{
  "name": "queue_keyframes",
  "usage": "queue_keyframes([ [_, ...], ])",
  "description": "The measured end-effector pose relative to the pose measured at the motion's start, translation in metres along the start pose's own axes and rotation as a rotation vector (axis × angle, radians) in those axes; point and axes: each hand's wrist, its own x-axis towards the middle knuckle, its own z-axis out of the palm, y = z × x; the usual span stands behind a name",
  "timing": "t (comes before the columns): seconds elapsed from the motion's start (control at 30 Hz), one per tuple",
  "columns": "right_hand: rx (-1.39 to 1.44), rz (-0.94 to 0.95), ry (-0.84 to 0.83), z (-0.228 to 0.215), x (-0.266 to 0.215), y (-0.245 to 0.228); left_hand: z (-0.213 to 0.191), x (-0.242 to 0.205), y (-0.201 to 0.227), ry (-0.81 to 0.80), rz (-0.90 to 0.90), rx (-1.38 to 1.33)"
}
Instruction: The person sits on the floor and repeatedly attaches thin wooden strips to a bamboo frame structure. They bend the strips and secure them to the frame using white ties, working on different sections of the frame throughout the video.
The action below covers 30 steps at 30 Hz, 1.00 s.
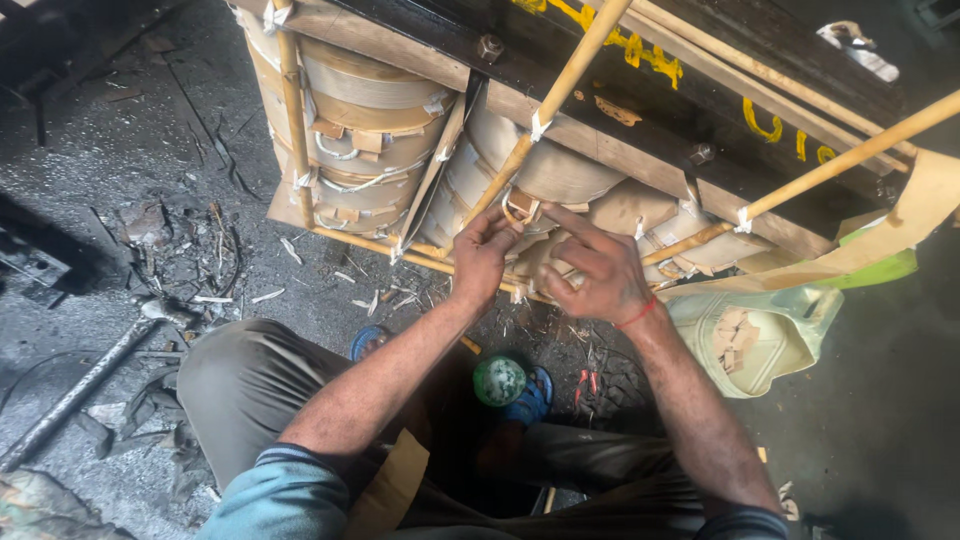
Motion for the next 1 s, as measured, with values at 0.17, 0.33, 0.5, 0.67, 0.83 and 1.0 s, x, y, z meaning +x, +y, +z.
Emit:
queue_keyframes([
  [0.17, -0.012, 0.103, 0.096, 0.02, -0.013, 0.013, 0.012, 0.007, 0.003, 0.039, -0.099, 0.26],
  [0.33, -0.086, 0.069, 0.183, 0.046, -0.009, 0.032, 0.007, 0.01, 0.008, 0.01, -0.152, 0.248],
  [0.5, -0.194, 0.018, 0.172, 0.063, -0.004, 0.049, -0.002, 0.012, 0.006, -0.07, -0.312, -0.107],
  [0.67, -0.17, -0.041, 0.237, 0.066, -0.007, 0.049, -0.019, 0.01, -0.005, -0.027, -0.308, -0.177],
  [0.83, -0.088, -0.039, 0.209, 0.052, -0.001, 0.044, -0.021, 0.015, -0.012, -0.203, -0.198, -0.18],
  [1.0, -0.11, 0.129, 0.141, 0.047, 0.009, 0.033, -0.018, 0.018, -0.012, -0.144, -0.194, 0.005],
])
